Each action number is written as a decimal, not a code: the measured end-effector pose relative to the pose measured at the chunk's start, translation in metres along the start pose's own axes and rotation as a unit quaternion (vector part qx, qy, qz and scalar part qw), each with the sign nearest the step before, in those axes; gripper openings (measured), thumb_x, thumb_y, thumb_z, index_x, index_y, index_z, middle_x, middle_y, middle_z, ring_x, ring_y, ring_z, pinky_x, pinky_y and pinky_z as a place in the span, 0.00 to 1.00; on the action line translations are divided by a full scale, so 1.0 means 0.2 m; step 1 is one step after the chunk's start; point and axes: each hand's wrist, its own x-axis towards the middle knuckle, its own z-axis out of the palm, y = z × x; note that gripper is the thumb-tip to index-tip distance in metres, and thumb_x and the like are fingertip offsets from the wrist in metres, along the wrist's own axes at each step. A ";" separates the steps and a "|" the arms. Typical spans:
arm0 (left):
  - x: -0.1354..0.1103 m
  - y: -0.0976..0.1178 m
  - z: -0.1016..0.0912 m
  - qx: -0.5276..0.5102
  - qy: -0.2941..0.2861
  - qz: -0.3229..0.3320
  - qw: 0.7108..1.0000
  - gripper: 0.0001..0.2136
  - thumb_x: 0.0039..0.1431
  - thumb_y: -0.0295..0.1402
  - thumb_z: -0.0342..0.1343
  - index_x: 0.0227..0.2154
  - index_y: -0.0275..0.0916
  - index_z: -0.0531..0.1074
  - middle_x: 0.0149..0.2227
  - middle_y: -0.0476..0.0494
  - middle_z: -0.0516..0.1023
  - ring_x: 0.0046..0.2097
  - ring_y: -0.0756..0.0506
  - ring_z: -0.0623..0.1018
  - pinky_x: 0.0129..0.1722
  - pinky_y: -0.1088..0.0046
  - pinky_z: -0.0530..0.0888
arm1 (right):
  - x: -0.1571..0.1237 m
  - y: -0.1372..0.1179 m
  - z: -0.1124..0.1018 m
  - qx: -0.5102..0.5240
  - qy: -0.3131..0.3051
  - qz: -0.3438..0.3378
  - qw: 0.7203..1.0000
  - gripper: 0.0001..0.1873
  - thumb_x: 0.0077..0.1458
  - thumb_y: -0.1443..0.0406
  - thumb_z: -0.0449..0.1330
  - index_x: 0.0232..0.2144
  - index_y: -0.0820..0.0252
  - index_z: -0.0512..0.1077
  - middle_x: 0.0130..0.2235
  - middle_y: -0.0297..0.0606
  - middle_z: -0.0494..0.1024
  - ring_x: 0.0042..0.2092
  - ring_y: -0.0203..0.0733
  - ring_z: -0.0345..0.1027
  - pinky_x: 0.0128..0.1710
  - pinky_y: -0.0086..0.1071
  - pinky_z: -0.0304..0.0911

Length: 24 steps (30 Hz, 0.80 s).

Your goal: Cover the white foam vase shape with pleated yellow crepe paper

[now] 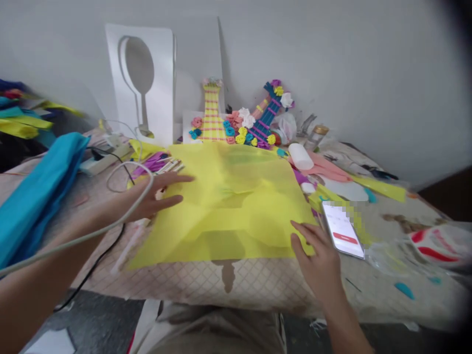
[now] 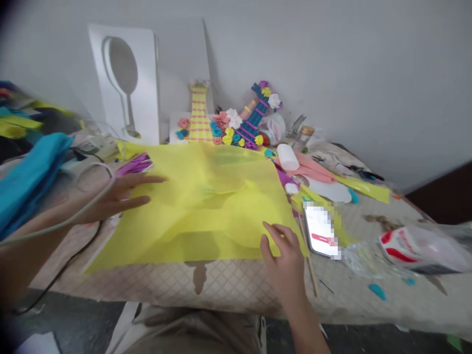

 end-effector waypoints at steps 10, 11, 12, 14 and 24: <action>-0.15 0.30 0.18 0.100 -0.042 0.186 0.977 0.16 0.59 0.30 0.46 0.50 0.39 0.62 0.52 0.43 0.68 0.53 0.44 0.67 0.53 0.63 0.65 | 0.41 -0.47 0.00 0.023 -0.068 -0.397 0.915 0.26 0.53 0.76 0.50 0.52 0.50 0.63 0.51 0.37 0.66 0.53 0.43 0.56 0.49 0.42 0.55; -0.17 0.33 0.20 0.110 -0.049 0.191 0.974 0.16 0.58 0.30 0.46 0.50 0.39 0.63 0.51 0.43 0.69 0.53 0.43 0.66 0.53 0.62 0.65 | 0.43 -0.50 0.01 -0.010 -0.088 -0.433 0.897 0.26 0.54 0.76 0.49 0.53 0.49 0.61 0.54 0.34 0.63 0.56 0.45 0.51 0.51 0.44 0.53; -0.18 0.37 0.22 0.119 -0.055 0.193 0.973 0.16 0.58 0.30 0.47 0.49 0.38 0.63 0.51 0.43 0.69 0.53 0.42 0.66 0.52 0.61 0.65 | 0.44 -0.53 0.02 -0.039 -0.106 -0.457 0.882 0.26 0.54 0.76 0.49 0.53 0.48 0.61 0.57 0.32 0.60 0.59 0.47 0.47 0.51 0.46 0.50; -0.21 0.42 0.24 0.125 -0.066 0.196 0.970 0.16 0.59 0.30 0.46 0.50 0.37 0.63 0.54 0.44 0.66 0.53 0.41 0.66 0.52 0.61 0.65 | 0.47 -0.56 0.05 -0.079 -0.144 -0.478 0.863 0.22 0.55 0.76 0.48 0.48 0.51 0.66 0.59 0.30 0.58 0.61 0.49 0.42 0.52 0.50 0.46; -0.51 0.31 0.33 0.067 0.021 0.096 0.993 0.24 0.57 0.27 0.47 0.57 0.40 0.53 0.57 0.42 0.62 0.57 0.42 0.62 0.53 0.60 0.65 | 0.30 -0.28 0.09 -0.065 -0.199 -0.365 0.907 0.20 0.52 0.79 0.44 0.30 0.55 0.71 0.35 0.31 0.76 0.42 0.39 0.66 0.51 0.49 0.40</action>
